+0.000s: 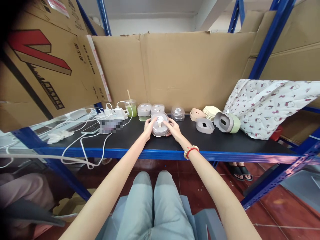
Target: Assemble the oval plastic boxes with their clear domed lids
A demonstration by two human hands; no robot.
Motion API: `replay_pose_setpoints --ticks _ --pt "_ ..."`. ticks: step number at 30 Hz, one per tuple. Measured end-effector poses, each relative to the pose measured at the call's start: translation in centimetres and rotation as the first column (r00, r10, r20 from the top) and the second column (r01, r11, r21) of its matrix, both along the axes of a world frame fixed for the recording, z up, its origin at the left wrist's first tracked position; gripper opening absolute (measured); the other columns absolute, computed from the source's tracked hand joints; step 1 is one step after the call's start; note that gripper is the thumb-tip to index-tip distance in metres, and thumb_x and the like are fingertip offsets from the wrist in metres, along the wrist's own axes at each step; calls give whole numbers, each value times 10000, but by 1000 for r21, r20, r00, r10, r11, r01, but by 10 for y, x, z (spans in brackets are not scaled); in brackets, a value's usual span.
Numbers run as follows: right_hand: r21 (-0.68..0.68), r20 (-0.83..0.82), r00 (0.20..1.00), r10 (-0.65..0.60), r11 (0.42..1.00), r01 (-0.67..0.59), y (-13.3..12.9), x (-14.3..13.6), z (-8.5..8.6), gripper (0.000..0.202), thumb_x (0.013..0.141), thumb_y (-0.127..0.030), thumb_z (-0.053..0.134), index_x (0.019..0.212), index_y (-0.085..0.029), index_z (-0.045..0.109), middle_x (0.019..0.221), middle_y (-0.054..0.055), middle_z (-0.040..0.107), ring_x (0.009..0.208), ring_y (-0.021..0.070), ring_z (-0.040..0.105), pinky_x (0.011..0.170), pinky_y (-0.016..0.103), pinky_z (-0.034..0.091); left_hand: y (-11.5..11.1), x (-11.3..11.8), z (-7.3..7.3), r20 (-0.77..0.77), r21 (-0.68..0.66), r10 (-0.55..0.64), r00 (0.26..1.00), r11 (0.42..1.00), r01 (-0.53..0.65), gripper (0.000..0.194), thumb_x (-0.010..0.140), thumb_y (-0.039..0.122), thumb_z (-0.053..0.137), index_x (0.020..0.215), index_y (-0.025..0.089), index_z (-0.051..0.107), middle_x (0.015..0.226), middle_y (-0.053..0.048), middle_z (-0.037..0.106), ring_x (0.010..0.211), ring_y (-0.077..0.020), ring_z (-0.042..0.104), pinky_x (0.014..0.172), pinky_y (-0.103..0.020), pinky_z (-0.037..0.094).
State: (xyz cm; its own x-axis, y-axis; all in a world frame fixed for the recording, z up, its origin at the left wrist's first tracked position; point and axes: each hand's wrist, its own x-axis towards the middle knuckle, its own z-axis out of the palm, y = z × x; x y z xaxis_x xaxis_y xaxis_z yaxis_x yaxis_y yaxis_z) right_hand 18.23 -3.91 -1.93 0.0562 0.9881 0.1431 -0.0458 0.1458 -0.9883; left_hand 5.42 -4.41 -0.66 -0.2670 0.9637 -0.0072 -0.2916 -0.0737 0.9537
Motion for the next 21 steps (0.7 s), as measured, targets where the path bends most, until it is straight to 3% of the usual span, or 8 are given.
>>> replay_pose_setpoints --ticks 5,10,13,17,21 --pt "-30 12 1000 -18 999 19 0 1 1 594 646 -412 742 1187 -208 610 609 -35 588 439 108 500 389 250 499 1 1 1 34 2 -31 999 1000 30 328 711 263 722 993 198 566 1045 -79 681 1049 -228 621 876 -290 462" --pt "10 20 999 -40 999 40 -3 0 3 598 678 -448 672 1225 -223 586 788 2 676 557 138 577 439 253 486 4 1 0 61 5 -88 994 996 88 426 687 239 726 1083 211 572 1015 -54 688 981 -227 645 820 -310 492" --pt "39 18 998 -56 998 55 -2 -1 2 558 674 -457 654 1185 -238 608 883 9 702 709 168 631 564 265 515 4 2 0 56 22 -114 992 993 113 436 683 233 723 1095 242 579 1012 -30 691 961 -225 651 799 -316 503" --pt "78 16 1000 -23 997 21 0 -1 0 516 638 -433 683 1112 -237 625 985 15 708 922 199 637 740 282 514 2 2 0 32 48 -93 995 995 91 265 723 293 698 959 207 611 1021 -53 689 1027 -222 624 849 -292 479" --pt "86 -25 999 23 996 -21 4 -1 -2 413 638 -431 678 990 -217 644 1018 29 706 1034 207 604 856 294 478 3 2 -1 -9 53 -96 995 994 97 147 696 291 716 758 194 624 888 -54 693 1005 -240 618 874 -305 453"
